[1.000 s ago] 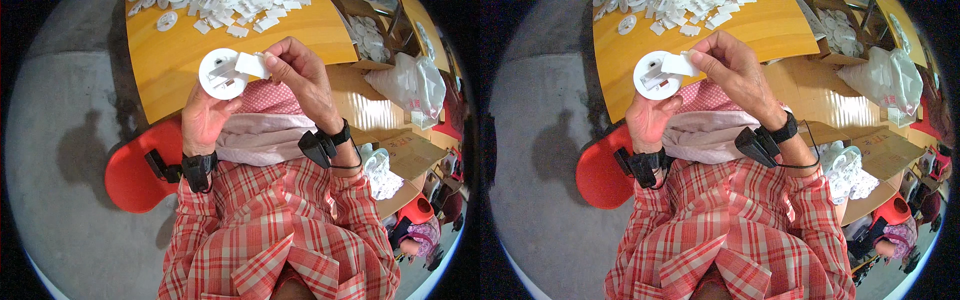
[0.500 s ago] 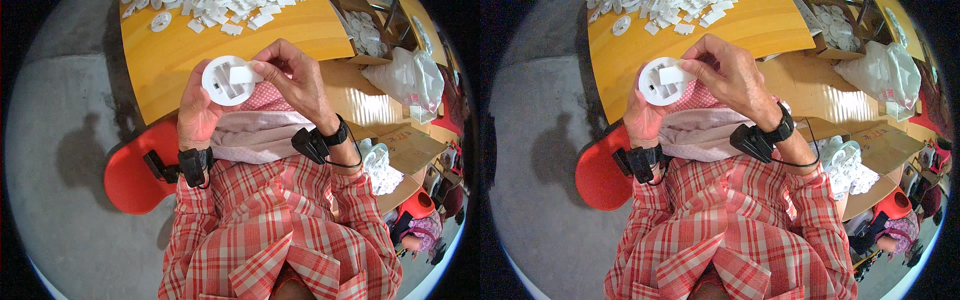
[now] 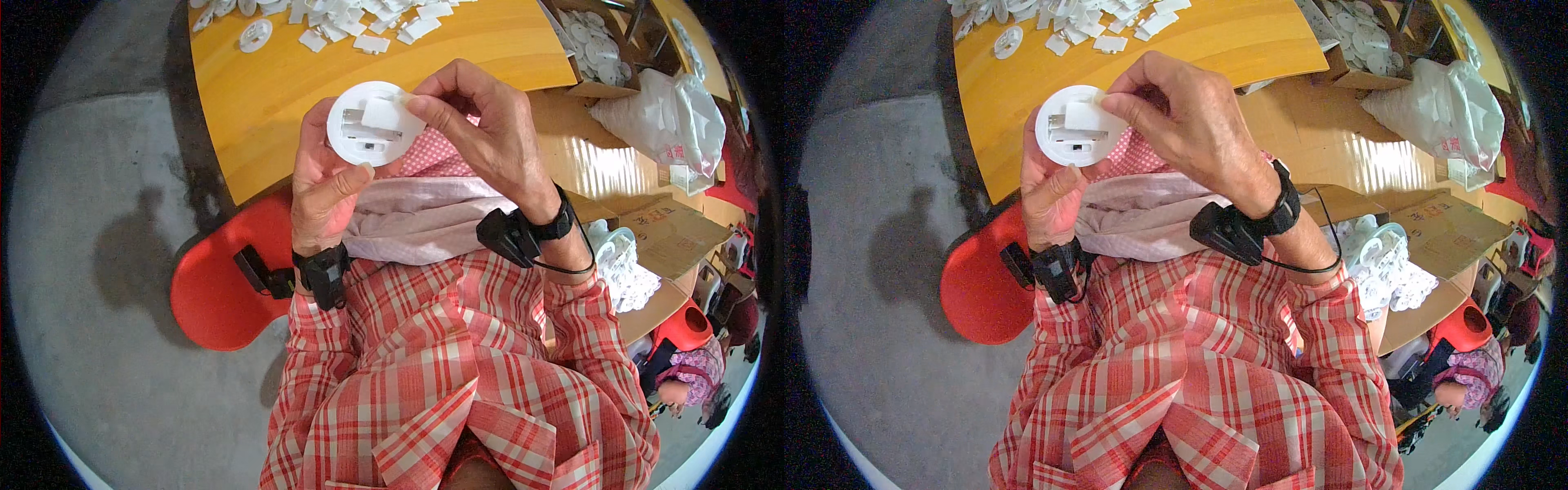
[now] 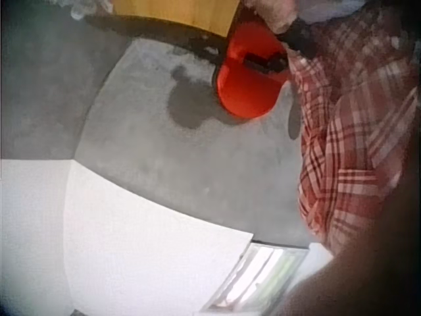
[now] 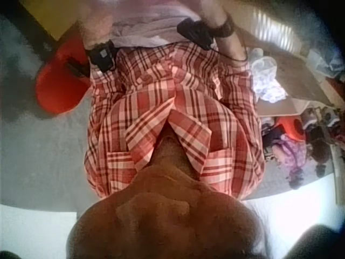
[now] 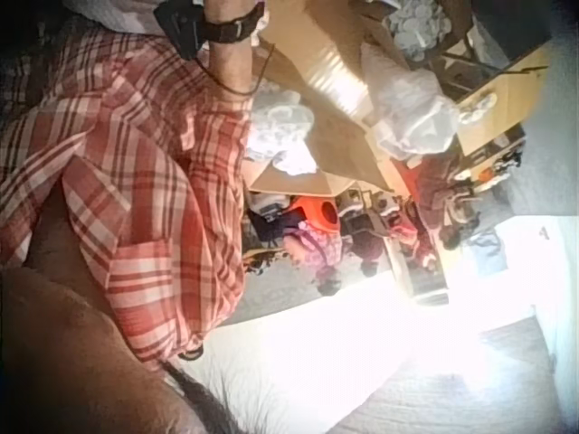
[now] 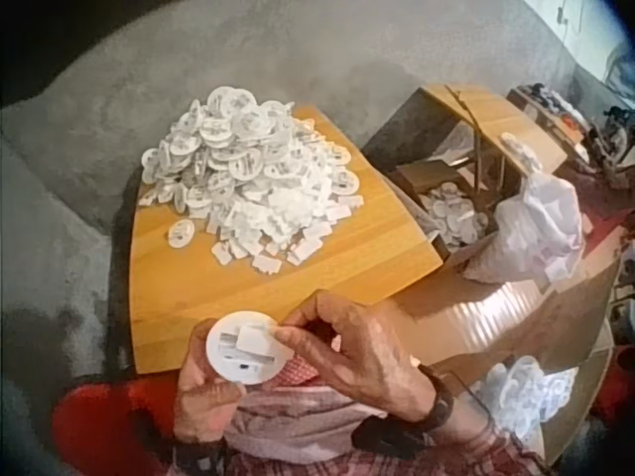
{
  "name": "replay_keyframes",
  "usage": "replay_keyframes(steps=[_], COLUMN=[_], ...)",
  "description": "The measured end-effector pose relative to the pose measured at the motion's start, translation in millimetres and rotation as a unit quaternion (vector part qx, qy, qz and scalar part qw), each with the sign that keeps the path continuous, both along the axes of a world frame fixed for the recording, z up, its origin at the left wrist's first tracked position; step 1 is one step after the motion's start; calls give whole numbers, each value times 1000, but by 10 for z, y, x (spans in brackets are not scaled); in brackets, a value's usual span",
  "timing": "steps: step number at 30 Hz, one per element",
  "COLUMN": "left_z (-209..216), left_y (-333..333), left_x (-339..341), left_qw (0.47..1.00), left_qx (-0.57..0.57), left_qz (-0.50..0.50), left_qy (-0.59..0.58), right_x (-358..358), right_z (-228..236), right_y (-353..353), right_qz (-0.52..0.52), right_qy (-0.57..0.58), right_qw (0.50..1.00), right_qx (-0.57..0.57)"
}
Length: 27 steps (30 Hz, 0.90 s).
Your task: The person assembles small circular LED light components by hand, inserting adhesive strips and plastic inserts into light bases, then placing led circuits into the bases.
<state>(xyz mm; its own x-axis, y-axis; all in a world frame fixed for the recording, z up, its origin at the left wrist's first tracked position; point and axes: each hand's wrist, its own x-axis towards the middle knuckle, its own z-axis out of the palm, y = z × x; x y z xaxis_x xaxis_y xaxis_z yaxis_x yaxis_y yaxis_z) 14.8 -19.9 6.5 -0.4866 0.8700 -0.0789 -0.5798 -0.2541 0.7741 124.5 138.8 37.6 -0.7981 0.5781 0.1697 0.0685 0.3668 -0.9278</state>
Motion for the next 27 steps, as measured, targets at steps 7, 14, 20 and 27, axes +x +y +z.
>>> replay_keyframes(steps=[7, 14, 20, 27], left_z=[103, 107, 113, 121], left_y=[52, 56, 61, 70], left_x=[52, 52, 60, 73], left_qw=[999, 1000, 1000, 1000], left_qx=[9, 3, 0, -1], left_qz=[33, 26, 22, 29], left_qy=[22, 17, 17, 10], right_x=[-29, -61, -64, -68], right_z=[106, 120, 124, 115], right_y=[-95, -92, -84, -84], right_qz=[-22, -6, -4, -3], right_qy=[29, 44, 39, 35], right_qw=[998, 995, 996, 995], right_qx=[55, 87, 84, 91])
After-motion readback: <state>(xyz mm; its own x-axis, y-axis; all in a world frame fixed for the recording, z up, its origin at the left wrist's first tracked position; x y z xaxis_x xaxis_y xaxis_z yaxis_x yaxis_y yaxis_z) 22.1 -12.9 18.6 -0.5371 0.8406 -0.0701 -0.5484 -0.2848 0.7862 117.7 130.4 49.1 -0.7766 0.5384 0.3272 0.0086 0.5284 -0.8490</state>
